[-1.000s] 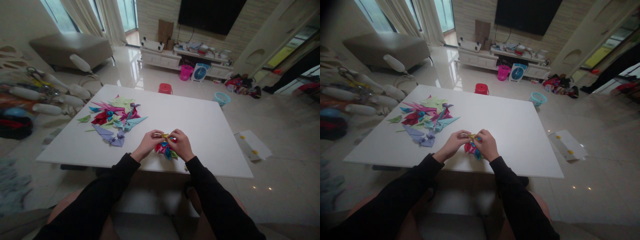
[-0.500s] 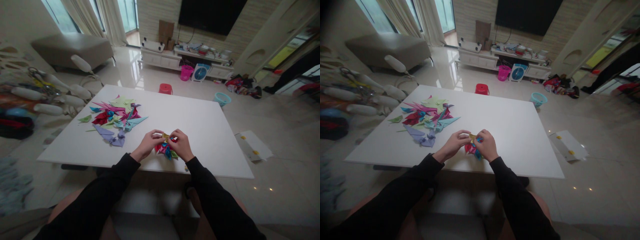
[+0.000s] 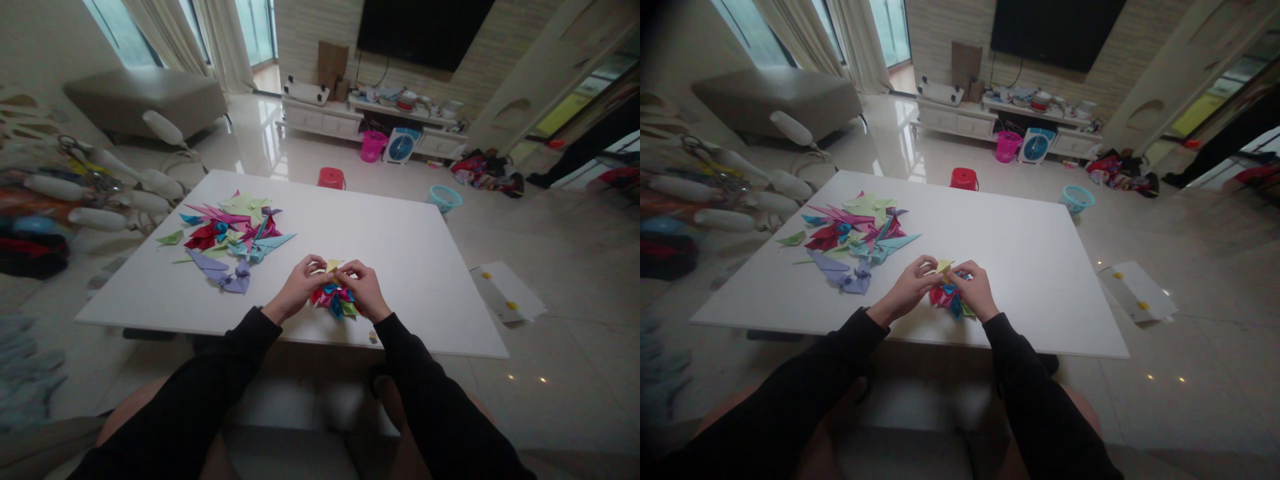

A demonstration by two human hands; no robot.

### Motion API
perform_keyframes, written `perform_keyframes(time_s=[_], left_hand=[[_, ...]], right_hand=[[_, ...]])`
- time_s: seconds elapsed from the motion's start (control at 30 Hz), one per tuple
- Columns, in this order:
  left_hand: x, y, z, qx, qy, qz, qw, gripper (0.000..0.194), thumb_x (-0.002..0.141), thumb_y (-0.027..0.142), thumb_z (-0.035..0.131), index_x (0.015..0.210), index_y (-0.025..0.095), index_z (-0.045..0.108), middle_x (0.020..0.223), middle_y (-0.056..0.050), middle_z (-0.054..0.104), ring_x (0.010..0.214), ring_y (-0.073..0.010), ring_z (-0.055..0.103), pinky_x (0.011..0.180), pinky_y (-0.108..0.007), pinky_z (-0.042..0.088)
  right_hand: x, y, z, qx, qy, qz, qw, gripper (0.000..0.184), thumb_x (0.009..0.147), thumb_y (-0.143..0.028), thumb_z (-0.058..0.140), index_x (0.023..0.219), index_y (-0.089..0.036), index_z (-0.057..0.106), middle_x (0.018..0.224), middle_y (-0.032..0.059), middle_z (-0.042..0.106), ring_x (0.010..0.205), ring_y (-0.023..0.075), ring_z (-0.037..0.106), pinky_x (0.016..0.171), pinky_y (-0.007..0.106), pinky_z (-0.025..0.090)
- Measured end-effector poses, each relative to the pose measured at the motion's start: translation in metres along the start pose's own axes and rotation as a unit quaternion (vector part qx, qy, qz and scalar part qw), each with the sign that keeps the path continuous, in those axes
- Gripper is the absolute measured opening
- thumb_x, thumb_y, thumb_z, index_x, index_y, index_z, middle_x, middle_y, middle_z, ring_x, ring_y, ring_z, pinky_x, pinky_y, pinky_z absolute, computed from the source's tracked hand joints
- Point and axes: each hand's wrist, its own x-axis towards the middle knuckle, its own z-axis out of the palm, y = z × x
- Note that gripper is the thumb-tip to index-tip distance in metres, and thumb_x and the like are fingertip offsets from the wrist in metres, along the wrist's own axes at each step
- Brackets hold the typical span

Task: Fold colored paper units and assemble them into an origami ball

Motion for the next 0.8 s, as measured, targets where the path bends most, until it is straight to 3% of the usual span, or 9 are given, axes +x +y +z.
perform_keyframes(time_s=[0.53,0.8], left_hand=[[0.0017,-0.0022,-0.0003,0.019,0.023,-0.004,1.0,0.043,0.067,0.038,0.09,0.084,0.016,0.058,0.087,-0.001,0.066,0.081,-0.0134,0.066,0.077,-0.026,0.053],[0.0001,0.0005,-0.0002,0.017,0.019,-0.022,0.999,0.043,0.066,0.039,0.091,0.088,0.014,0.064,0.094,-0.004,0.07,0.083,-0.0148,0.069,0.079,-0.026,0.054]], right_hand=[[-0.0006,-0.0023,-0.0004,-0.022,0.001,-0.009,1.0,0.021,0.081,-0.039,0.073,0.071,-0.022,0.073,0.076,0.0021,0.068,0.075,0.0178,0.061,0.074,0.032,0.048],[0.0027,-0.0036,-0.0077,-0.034,0.013,-0.023,0.999,0.018,0.078,-0.035,0.071,0.067,-0.022,0.07,0.075,0.0014,0.067,0.073,0.0176,0.059,0.073,0.032,0.048]])
